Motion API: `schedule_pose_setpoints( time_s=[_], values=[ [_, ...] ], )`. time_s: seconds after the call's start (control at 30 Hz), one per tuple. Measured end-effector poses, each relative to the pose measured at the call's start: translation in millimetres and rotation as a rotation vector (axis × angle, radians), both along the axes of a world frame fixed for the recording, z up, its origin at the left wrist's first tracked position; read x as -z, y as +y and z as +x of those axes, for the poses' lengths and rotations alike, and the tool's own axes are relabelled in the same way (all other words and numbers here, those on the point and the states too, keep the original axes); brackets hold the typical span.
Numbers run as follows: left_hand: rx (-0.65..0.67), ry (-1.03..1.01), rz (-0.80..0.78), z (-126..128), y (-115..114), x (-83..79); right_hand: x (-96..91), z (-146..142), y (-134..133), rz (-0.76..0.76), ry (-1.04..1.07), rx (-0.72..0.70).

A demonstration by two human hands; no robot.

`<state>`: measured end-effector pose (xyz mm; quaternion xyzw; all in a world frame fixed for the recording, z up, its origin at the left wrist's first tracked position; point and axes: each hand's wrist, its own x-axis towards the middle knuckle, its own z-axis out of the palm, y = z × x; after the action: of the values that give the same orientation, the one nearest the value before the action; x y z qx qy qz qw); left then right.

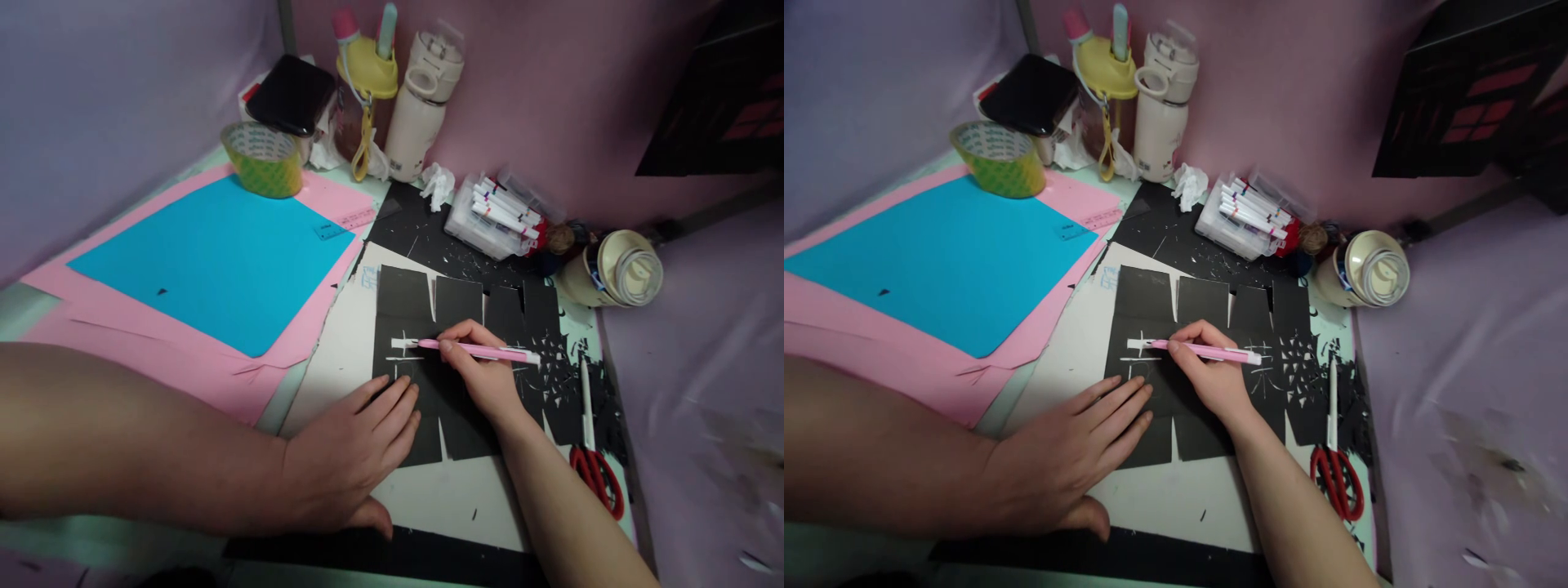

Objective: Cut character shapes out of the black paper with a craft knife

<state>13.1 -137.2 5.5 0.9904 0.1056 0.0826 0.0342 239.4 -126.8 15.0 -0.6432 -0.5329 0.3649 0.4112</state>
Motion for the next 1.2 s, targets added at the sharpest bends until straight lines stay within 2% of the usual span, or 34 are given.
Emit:
schedule_pose_setpoints(
  time_s=[1.2],
  values=[
    [0.009,-0.025,0.047,0.5,0.7,2.9,0.3,-0.8,0.4,0.006,0.011,-0.018]
  ],
)
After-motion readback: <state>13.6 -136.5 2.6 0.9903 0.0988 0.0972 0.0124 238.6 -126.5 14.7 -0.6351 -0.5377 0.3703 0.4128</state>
